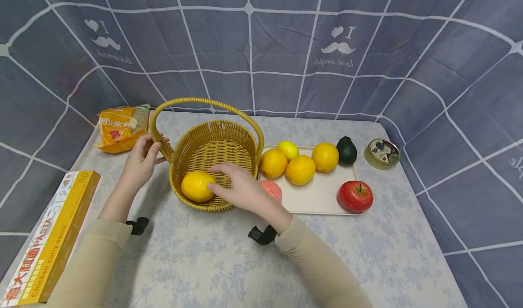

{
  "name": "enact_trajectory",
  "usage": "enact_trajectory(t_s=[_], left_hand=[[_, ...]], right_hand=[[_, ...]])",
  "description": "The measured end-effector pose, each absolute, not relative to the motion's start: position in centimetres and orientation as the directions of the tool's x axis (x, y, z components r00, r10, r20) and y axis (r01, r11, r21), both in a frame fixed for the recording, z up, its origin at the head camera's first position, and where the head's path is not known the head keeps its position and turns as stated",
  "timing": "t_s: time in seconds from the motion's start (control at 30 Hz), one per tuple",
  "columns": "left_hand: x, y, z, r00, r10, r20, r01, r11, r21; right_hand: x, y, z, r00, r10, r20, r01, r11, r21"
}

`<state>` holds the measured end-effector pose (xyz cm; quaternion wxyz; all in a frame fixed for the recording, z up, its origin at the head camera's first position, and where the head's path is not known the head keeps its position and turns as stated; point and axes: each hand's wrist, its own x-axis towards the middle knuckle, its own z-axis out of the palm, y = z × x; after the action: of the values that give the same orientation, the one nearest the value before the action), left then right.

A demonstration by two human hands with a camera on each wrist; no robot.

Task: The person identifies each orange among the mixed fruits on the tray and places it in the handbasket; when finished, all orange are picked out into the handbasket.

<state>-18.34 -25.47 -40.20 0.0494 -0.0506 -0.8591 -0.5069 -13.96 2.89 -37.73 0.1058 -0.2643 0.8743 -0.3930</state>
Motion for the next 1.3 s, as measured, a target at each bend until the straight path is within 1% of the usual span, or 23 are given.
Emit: enact_trajectory(t_s=[0.07, 0.13, 0.2, 0.37, 0.47, 0.63, 0.83, 0.97, 1.13, 1.3], left_hand=[[-18.3, -25.5, -40.3, -0.988, 0.044, 0.146, 0.149, 0.47, 0.87], [-18.3, -25.6, -40.4, -0.987, 0.049, 0.153, 0.158, 0.467, 0.87], [-18.3, -25.6, -40.4, -0.987, 0.048, 0.154, 0.159, 0.469, 0.869], [-18.5, -25.5, -40.4, -0.986, 0.044, 0.162, 0.163, 0.466, 0.869], [-18.5, -25.4, -40.2, -0.986, 0.044, 0.161, 0.163, 0.469, 0.868], [-18.5, -25.5, -40.3, -0.986, 0.045, 0.162, 0.164, 0.462, 0.872], [-18.6, -25.6, -40.4, -0.988, 0.039, 0.149, 0.151, 0.452, 0.879], [-18.6, -25.6, -40.5, -0.987, 0.042, 0.153, 0.156, 0.444, 0.882], [-18.6, -25.6, -40.5, -0.988, 0.041, 0.15, 0.153, 0.432, 0.889], [-18.6, -25.5, -40.4, -0.989, 0.041, 0.145, 0.148, 0.432, 0.89]], right_hand=[[-13.9, 4.7, -37.4, -0.815, -0.578, 0.043, -0.419, 0.536, -0.733], [-13.8, 6.6, -37.3, -0.816, -0.576, 0.051, -0.426, 0.538, -0.727], [-13.8, 8.6, -37.4, -0.823, -0.564, 0.064, -0.415, 0.521, -0.746], [-14.5, 13.6, -38.0, -0.883, -0.46, 0.089, -0.335, 0.485, -0.808], [-15.2, 16.4, -38.3, -0.913, -0.404, 0.062, -0.277, 0.501, -0.82], [-16.4, 19.7, -38.7, -0.938, -0.347, 0.007, -0.209, 0.55, -0.808], [-17.5, 21.4, -39.0, -0.953, -0.301, -0.034, -0.171, 0.628, -0.759], [-17.9, 21.9, -39.2, -0.956, -0.287, -0.055, -0.15, 0.644, -0.75], [-18.3, 22.0, -39.6, -0.954, -0.292, -0.073, -0.144, 0.656, -0.741], [-18.6, 21.8, -40.4, -0.948, -0.306, -0.087, -0.162, 0.7, -0.696]])
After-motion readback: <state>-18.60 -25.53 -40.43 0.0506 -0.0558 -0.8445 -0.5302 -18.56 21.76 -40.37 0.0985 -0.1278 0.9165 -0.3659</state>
